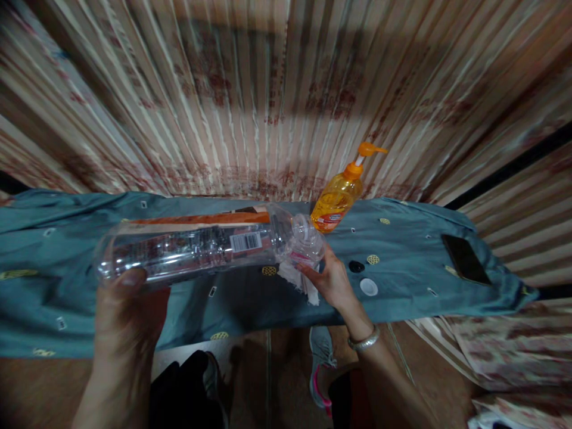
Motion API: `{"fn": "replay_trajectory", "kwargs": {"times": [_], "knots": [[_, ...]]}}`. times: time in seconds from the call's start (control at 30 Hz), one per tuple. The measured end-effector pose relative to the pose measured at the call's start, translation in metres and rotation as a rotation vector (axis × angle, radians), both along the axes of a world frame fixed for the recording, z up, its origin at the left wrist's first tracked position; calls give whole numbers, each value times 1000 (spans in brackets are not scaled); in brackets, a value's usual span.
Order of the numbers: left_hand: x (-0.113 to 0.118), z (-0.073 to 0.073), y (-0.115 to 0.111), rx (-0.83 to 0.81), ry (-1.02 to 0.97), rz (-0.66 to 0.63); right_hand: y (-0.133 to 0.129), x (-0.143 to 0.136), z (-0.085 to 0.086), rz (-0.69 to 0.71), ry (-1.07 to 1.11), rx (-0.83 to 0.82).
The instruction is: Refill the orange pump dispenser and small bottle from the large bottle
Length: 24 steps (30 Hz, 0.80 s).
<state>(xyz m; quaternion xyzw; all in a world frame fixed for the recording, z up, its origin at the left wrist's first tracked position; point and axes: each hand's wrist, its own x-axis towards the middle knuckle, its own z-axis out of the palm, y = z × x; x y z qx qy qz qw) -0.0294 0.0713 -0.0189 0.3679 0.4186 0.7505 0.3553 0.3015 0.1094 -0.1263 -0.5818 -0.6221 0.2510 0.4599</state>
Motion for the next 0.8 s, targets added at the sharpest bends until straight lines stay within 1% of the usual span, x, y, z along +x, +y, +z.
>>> {"fn": "replay_trajectory", "kwargs": {"times": [0.2,0.37,0.47,0.67,0.8], "knots": [[-4,-5,2,44,55,-28,0,1,-2,11,15,-6],[-4,-8,3,58,64,-17,0,1,-3,4,10,-12],[-5,-9,4,52,37,2,0,0,-1,1,8,-16],[-5,-6,4,36,11,-27,-1,-2,4,-8,-3,11],[-5,-5,3,35,15,-6,-2,-2,5,-13,-4,4]]}}
